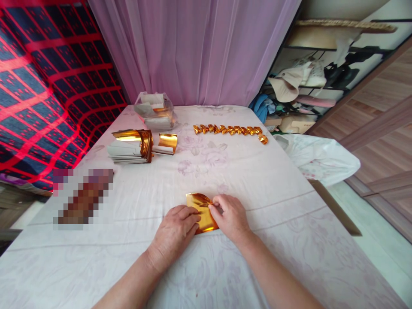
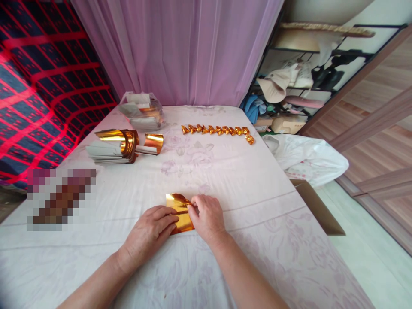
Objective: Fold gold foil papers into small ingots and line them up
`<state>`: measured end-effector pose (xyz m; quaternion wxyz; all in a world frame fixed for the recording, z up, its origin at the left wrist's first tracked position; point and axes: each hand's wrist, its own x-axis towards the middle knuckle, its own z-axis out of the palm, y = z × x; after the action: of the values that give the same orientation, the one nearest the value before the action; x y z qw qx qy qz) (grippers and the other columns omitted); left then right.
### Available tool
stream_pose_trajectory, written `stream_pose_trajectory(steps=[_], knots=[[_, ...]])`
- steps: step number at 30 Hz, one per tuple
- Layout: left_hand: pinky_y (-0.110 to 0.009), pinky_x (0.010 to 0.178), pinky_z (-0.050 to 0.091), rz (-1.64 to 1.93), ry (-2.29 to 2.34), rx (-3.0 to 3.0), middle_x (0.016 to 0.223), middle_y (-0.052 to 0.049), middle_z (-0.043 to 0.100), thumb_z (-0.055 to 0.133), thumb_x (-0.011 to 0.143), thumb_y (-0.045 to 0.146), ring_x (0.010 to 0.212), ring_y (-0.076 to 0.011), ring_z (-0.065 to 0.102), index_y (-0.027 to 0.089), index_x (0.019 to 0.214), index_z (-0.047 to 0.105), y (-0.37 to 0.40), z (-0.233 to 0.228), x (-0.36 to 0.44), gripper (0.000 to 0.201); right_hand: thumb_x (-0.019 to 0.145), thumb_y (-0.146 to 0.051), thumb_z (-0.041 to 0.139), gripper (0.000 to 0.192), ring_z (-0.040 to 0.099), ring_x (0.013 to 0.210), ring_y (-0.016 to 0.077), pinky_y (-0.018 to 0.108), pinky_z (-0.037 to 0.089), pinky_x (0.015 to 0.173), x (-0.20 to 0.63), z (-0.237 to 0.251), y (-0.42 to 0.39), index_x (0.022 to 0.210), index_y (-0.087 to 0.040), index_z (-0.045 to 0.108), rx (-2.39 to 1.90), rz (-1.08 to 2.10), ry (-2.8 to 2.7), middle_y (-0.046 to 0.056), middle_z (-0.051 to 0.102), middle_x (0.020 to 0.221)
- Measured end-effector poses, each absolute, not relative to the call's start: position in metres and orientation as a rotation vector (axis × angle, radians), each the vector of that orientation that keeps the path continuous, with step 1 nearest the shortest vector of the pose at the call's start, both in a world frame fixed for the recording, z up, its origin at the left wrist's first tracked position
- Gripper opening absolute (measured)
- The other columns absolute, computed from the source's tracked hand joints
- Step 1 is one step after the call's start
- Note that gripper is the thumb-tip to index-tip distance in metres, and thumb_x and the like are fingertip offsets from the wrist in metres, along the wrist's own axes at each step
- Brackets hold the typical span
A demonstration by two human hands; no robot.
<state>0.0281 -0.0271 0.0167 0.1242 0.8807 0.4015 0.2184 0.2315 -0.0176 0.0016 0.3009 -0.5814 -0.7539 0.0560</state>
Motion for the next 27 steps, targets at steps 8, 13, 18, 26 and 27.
stream_pose_trajectory(steps=[8,13,18,26,27], knots=[[-0.043,0.091,0.051,0.605,1.151,2.554,0.114,-0.005,0.071,0.052,0.091,0.014,0.101,-0.0232,0.063,0.023,0.103,0.068,-0.028,0.019,0.028,0.022,0.083,-0.018,0.059,0.008,0.060,0.082,0.0221,0.034,0.043,0.075,0.232,0.000,-0.017,0.089,-0.022,0.057,-1.550,0.080,-1.987,0.004,0.065,0.085],[-0.042,0.089,0.051,0.576,1.182,2.582,0.111,-0.006,0.070,0.053,0.091,0.016,0.098,-0.0238,0.061,0.023,0.119,0.064,-0.029,0.020,0.030,0.031,0.086,-0.017,0.058,0.013,0.059,0.080,0.0194,0.031,0.042,0.073,0.234,0.002,-0.015,0.075,-0.024,0.059,-1.477,0.174,-2.079,0.001,0.064,0.080],[-0.043,0.088,0.049,0.560,1.218,2.641,0.112,-0.006,0.068,0.056,0.089,0.018,0.098,-0.0248,0.060,0.024,0.118,0.065,-0.031,0.018,0.033,0.031,0.085,-0.020,0.061,0.007,0.060,0.081,0.0205,0.033,0.043,0.074,0.234,0.002,-0.013,0.079,-0.023,0.061,-1.487,0.167,-2.108,0.002,0.064,0.081],[-0.043,0.091,0.048,0.538,1.243,2.693,0.119,-0.008,0.066,0.050,0.092,0.020,0.102,-0.0244,0.060,0.022,0.120,0.064,-0.031,0.018,0.032,0.032,0.080,-0.030,0.072,0.014,0.061,0.079,0.0212,0.031,0.042,0.069,0.228,0.020,-0.002,0.076,-0.023,0.060,-1.625,0.198,-2.244,0.002,0.065,0.077],[-0.043,0.092,0.048,0.535,1.246,2.691,0.119,-0.008,0.067,0.050,0.092,0.020,0.102,-0.0244,0.060,0.022,0.120,0.064,-0.031,0.018,0.032,0.032,0.079,-0.030,0.072,0.015,0.062,0.079,0.0212,0.031,0.042,0.069,0.228,0.021,-0.001,0.075,-0.023,0.060,-1.627,0.210,-2.255,0.002,0.065,0.078]])
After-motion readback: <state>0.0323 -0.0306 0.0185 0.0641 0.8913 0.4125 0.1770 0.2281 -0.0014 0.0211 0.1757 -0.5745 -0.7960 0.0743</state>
